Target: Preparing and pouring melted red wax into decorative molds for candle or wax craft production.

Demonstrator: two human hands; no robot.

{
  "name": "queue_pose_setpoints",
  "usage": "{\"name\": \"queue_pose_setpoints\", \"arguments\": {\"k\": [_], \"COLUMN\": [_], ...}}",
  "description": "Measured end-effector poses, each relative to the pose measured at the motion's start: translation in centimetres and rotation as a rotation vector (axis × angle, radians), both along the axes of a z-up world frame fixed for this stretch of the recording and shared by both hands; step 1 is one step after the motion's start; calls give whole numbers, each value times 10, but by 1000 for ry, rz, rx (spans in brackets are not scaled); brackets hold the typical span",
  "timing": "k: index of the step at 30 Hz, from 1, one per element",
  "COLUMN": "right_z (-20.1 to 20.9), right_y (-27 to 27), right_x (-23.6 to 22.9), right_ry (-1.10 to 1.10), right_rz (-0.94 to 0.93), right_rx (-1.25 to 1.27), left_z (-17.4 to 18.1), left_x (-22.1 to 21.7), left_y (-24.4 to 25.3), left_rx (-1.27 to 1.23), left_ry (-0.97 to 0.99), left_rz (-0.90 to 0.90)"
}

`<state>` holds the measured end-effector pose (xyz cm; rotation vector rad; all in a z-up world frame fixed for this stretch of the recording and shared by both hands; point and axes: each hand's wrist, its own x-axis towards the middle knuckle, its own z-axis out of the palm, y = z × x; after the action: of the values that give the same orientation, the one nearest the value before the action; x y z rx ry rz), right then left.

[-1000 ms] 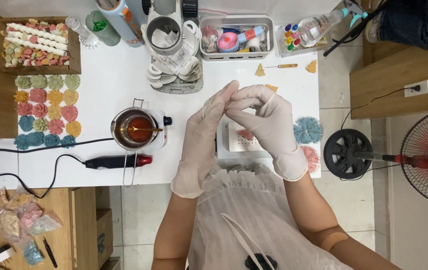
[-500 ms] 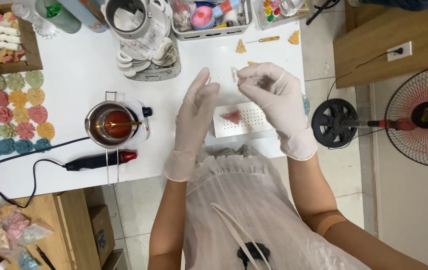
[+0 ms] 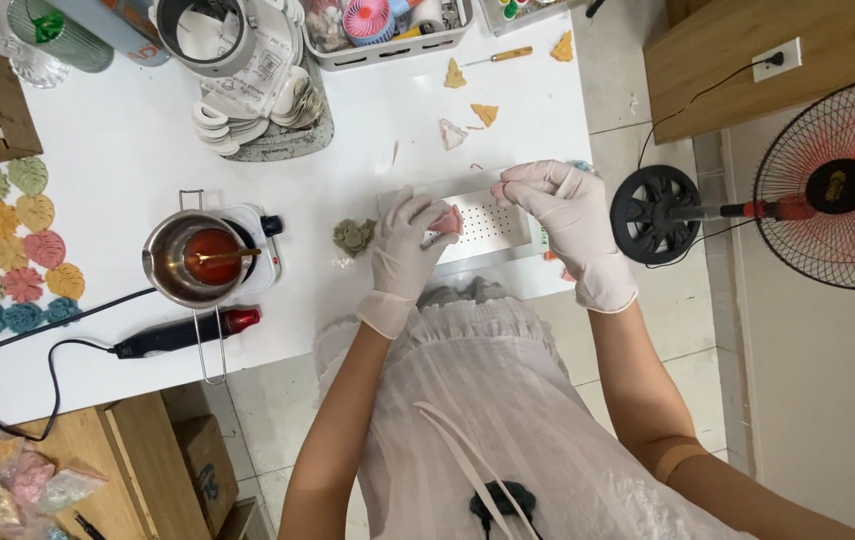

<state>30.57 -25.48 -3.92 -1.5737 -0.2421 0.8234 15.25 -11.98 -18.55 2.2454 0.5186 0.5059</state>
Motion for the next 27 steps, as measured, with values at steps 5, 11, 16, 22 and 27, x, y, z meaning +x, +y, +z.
{"name": "queue_pose_setpoints", "arguments": {"k": [5,11,16,22,27], "right_z": [-11,4,34,50,53], "right_y": [-2,9,22,25,28], "right_x": [3,-1,-11,-17,-18], "right_ry": [-71,-205,-982,-1406,-1495], "right_rz": [49,152,397,493,516], "right_rx": [19,14,-41,-183,-161], "left_z": [19,73,100,119,116], "left_x": [-4,-5,-7,-9,-10], "left_y": [-4,7,15,19,17], "left_rx": [-218,-107,-249,-232,-230], "left_ry": [-26,-230,-313,-147,-341], "left_rz": [110,139,92,124,76]}}
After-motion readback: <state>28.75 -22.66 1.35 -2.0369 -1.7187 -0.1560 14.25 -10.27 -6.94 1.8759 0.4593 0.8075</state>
